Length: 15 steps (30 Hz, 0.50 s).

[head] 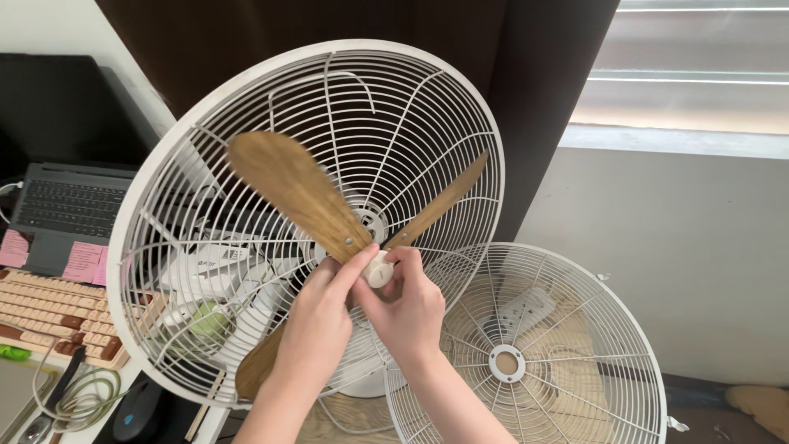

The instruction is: The person unplugs a white electric fan, removes the front grille, then unscrews the central hub nut to detach the wooden fan blades. The blades and hub are removed and placed on the rear grille, leaving the fan partially disassembled.

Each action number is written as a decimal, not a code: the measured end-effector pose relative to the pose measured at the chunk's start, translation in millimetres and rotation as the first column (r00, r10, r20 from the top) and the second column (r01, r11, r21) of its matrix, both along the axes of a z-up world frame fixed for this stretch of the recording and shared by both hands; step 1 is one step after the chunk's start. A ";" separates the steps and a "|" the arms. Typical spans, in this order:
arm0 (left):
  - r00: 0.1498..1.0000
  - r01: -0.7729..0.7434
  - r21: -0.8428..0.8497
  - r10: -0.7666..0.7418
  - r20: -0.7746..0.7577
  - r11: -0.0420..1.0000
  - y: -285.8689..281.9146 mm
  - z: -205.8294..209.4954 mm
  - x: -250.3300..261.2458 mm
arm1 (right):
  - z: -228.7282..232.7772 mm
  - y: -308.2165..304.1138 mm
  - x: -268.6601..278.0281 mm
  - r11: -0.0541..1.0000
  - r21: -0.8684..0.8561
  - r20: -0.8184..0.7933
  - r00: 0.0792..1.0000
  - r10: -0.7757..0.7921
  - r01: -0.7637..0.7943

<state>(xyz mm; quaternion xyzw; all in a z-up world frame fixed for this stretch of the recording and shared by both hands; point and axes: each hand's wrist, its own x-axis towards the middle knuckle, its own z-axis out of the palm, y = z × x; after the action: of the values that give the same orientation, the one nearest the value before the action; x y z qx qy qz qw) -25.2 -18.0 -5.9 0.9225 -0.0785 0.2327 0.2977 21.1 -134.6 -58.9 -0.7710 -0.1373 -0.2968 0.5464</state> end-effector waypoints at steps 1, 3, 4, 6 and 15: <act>1.000 0.001 0.015 -0.001 -0.020 1.000 -0.5 1.7 0.9 | 0.2 0.2 1.6 0.999 -0.041 -0.017 0.999 -0.034 0.034; 0.999 0.020 0.032 -0.019 -0.040 0.999 -1.6 4.9 2.9 | -1.7 -0.2 5.2 0.993 -0.094 0.029 0.997 -0.068 0.071; 0.999 0.037 0.034 -0.036 -0.039 0.999 -1.7 6.4 4.2 | -3.9 -2.0 6.0 0.992 -0.104 0.090 0.994 -0.066 0.076; 0.998 0.059 0.018 -0.058 -0.039 0.998 -0.7 8.5 7.0 | -7.7 -5.0 11.0 0.986 -0.152 0.204 0.978 -0.042 0.074; 0.991 0.093 -0.073 -0.100 -0.094 0.993 7.1 12.8 8.3 | -2.5 -30.1 37.2 0.850 -0.514 0.505 0.841 0.195 0.112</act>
<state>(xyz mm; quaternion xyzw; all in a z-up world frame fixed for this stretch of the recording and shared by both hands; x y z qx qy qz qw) -16.9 -10.9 6.9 0.9172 -0.1004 0.1751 0.3434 58.3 -164.7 -61.4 -0.7715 -0.3785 -0.4401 0.2604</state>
